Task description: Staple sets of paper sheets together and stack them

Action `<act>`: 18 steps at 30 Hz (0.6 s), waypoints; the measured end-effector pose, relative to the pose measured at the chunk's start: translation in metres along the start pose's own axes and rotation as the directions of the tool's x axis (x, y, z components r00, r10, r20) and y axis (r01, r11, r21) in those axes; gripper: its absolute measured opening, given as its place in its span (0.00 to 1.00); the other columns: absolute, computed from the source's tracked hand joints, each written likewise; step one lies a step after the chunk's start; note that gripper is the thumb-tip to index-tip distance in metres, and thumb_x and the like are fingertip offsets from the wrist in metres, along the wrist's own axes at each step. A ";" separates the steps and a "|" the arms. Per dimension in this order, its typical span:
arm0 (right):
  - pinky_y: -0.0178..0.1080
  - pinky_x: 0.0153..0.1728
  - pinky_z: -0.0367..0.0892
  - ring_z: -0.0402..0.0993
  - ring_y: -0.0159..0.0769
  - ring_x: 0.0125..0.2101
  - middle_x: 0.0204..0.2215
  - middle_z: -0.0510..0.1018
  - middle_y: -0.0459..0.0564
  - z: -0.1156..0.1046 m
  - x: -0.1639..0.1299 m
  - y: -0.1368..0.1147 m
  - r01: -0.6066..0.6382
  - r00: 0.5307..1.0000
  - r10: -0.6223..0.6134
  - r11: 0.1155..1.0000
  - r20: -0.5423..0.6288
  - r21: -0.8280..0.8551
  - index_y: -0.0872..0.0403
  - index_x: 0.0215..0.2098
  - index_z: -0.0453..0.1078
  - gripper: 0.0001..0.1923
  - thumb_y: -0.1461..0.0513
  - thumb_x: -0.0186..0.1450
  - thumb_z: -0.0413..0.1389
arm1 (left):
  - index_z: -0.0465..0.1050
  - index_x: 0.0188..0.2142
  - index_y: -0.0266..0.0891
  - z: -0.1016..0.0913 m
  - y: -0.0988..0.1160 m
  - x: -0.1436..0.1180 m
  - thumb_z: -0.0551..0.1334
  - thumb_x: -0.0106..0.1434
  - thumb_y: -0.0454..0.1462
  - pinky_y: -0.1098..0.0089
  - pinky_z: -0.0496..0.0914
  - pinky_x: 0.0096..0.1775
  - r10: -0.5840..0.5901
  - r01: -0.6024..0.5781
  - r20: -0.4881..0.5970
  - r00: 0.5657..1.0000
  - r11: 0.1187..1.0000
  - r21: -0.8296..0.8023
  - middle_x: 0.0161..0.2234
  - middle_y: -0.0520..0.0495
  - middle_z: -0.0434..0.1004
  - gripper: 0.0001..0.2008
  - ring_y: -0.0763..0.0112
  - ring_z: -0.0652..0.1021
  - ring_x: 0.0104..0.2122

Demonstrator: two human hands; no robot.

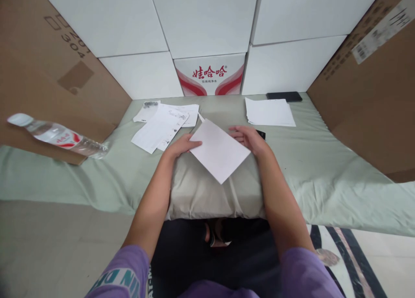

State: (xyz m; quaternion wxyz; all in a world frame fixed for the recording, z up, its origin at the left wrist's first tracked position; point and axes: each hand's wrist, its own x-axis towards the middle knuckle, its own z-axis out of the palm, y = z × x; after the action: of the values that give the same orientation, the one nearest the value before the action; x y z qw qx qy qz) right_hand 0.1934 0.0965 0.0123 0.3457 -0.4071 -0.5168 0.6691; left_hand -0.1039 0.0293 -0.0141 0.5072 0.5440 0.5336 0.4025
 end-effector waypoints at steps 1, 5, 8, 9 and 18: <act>0.40 0.29 0.73 0.81 0.44 0.32 0.37 0.84 0.59 -0.001 -0.003 -0.002 -0.059 0.996 0.064 0.996 0.061 -0.070 0.58 0.45 0.79 0.23 0.52 0.57 0.65 | 0.82 0.33 0.35 0.001 0.002 -0.002 0.76 0.49 0.44 0.57 0.74 0.33 -0.008 0.007 0.045 0.999 1.000 0.019 0.23 0.43 0.74 0.16 0.60 0.77 0.25; 0.38 0.32 0.75 0.81 0.41 0.32 0.37 0.85 0.56 0.011 -0.009 0.000 -0.152 0.962 0.199 0.959 0.187 -0.238 0.57 0.41 0.80 0.17 0.58 0.56 0.69 | 0.81 0.38 0.35 0.008 0.011 -0.007 0.73 0.53 0.46 0.66 0.69 0.27 -0.088 0.077 0.131 0.987 0.993 0.090 0.24 0.46 0.74 0.18 0.69 0.73 0.21; 0.39 0.34 0.75 0.81 0.40 0.31 0.36 0.84 0.55 0.026 -0.007 0.007 -0.174 0.979 0.189 0.970 0.080 -0.169 0.57 0.40 0.79 0.11 0.60 0.59 0.66 | 0.79 0.42 0.36 0.009 0.015 -0.004 0.69 0.57 0.48 0.72 0.62 0.22 -0.096 0.096 0.028 0.995 0.995 0.011 0.25 0.48 0.74 0.19 0.74 0.70 0.20; 0.39 0.34 0.75 0.80 0.39 0.30 0.35 0.84 0.55 0.030 -0.005 0.009 -0.161 0.986 0.164 0.980 0.013 -0.120 0.57 0.40 0.79 0.10 0.61 0.61 0.64 | 0.78 0.42 0.36 0.008 0.015 -0.003 0.68 0.58 0.47 0.73 0.59 0.22 -0.094 0.093 -0.043 0.995 0.995 -0.035 0.25 0.48 0.74 0.18 0.75 0.70 0.20; 0.34 0.26 0.70 0.75 0.33 0.26 0.31 0.81 0.51 0.040 0.004 0.020 -0.076 0.991 0.086 0.993 -0.105 0.093 0.56 0.42 0.75 0.10 0.59 0.65 0.59 | 0.75 0.31 0.37 0.004 0.017 0.000 0.65 0.59 0.41 0.76 0.60 0.26 -0.123 0.104 -0.238 0.964 0.990 -0.093 0.23 0.53 0.72 0.09 0.76 0.71 0.24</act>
State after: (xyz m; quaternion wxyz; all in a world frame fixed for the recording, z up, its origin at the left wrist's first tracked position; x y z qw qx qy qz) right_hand 0.1550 0.0795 -0.0029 0.3634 -0.4478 -0.4500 0.6818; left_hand -0.0966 0.0302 0.0017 0.4818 0.4385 0.6054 0.4573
